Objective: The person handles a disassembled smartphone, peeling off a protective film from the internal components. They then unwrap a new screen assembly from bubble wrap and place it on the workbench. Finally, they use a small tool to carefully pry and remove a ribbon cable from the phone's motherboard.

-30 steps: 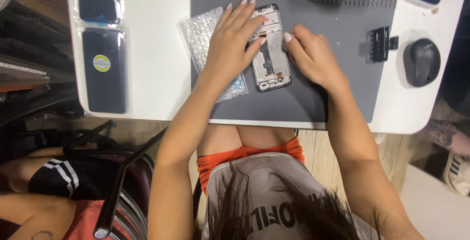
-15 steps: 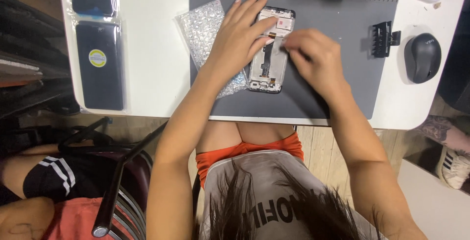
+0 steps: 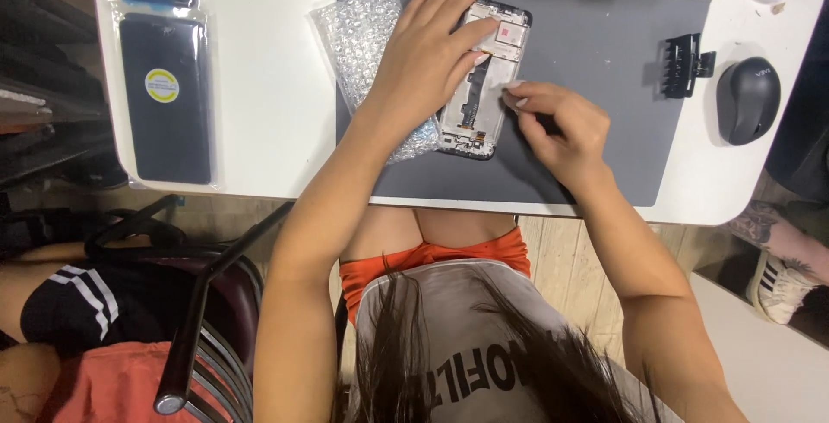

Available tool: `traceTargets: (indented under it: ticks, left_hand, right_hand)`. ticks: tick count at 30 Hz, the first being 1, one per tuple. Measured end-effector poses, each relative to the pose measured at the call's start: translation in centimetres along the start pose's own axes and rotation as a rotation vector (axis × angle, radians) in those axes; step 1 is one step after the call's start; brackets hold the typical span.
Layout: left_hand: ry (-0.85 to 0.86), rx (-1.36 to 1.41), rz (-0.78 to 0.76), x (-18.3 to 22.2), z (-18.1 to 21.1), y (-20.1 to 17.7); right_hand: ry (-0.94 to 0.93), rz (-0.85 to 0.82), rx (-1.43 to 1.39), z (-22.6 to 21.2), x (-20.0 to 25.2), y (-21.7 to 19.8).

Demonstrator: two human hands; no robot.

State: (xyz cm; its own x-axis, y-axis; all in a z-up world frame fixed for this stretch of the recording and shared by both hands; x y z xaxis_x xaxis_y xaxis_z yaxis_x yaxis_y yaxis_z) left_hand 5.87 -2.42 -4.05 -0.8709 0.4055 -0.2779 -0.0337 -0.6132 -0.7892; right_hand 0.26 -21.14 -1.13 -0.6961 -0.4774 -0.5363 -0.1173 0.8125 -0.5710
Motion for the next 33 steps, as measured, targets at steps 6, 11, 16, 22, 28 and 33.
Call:
traceTargets:
  ticks: [6, 11, 16, 22, 28, 33]
  left_hand:
    - [-0.008, -0.002, -0.001, 0.0, 0.0, -0.1]
    - [-0.004, 0.010, 0.015, 0.1, 0.1, -0.1]
    - [-0.012, 0.009, 0.012, 0.1, 0.2, -0.2]
    - [-0.019, 0.023, 0.008, 0.0, 0.2, -0.4]
    - [-0.013, 0.030, 0.018, 0.1, 0.3, -0.4]
    - [-0.015, 0.033, 0.027, 0.1, 0.2, -0.4]
  right_hand:
    - [0.408, 0.115, -0.422, 3.5, 1.7, -0.4]
    - [0.204, 0.164, -0.348, 3.2, 1.3, -1.4]
    - [0.075, 0.177, -0.223, 1.6, 0.5, -1.6]
    - [0.236, 0.171, -0.429, 2.5, 0.8, -1.1]
    - [0.176, 0.075, -0.139, 2.4, 0.3, -1.2]
    - [0.112, -0.059, -0.140, 2.2, 0.9, -0.1]
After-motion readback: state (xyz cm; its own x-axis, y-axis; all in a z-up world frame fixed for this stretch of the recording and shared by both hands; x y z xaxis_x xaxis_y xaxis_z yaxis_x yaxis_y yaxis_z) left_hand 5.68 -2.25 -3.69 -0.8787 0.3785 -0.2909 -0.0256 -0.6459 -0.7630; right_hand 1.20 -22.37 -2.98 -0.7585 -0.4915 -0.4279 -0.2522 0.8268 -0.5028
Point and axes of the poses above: each hand's wrist, its own x-axis away from the middle knuckle, its own y-axis out of the palm, z = x × y, the point moved 6 cm from there along -x, towards the middle knuckle, and after that the axes turned 3 degrees about -y, right-handed, at the moved point
